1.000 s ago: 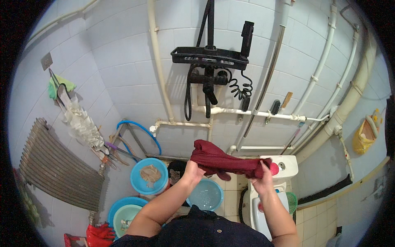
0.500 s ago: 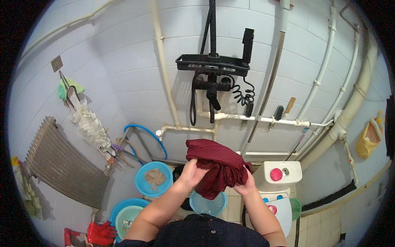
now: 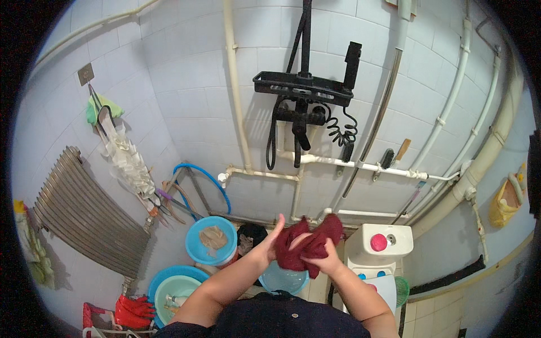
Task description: The person washes a maroon garment by hand in a bathroom. They submerge the item in a blue basin of water, scrub it, and rinse it under a shower head. The person also briefly handles a purple cloth and a yellow basin before returning to the maroon garment.
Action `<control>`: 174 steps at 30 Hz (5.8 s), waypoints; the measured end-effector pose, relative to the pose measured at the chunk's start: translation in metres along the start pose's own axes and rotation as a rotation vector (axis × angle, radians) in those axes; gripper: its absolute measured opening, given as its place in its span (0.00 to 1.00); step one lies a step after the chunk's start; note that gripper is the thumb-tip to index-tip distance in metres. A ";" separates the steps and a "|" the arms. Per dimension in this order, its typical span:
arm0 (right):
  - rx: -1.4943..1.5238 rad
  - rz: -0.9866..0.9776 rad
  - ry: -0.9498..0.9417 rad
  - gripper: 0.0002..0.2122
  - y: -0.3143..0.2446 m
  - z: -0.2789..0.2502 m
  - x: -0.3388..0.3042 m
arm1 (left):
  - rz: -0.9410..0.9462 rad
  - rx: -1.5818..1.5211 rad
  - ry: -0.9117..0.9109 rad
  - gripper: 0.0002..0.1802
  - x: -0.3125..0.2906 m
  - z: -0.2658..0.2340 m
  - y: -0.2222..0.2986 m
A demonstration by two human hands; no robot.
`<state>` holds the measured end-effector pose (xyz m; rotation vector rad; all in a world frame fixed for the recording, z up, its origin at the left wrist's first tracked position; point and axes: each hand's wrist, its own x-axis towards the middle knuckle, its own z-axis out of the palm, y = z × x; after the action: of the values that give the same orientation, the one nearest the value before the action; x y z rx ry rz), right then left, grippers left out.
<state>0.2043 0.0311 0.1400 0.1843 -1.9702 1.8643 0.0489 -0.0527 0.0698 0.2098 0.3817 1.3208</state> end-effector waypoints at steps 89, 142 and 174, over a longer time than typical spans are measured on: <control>0.336 0.649 0.607 0.29 0.098 -0.009 -0.047 | 0.449 0.444 0.628 0.10 0.006 -0.027 -0.032; 0.333 1.601 0.646 0.27 0.367 -0.016 -0.288 | -0.968 1.648 1.104 0.17 -0.059 -0.369 -0.218; 1.143 1.120 1.018 0.18 0.339 -0.064 -0.322 | -0.192 0.766 0.709 0.10 0.037 -0.330 -0.233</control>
<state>0.3813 0.0644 -0.2959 -1.4712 -0.0754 2.5986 0.1378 -0.0947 -0.3232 0.3262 1.4757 0.9711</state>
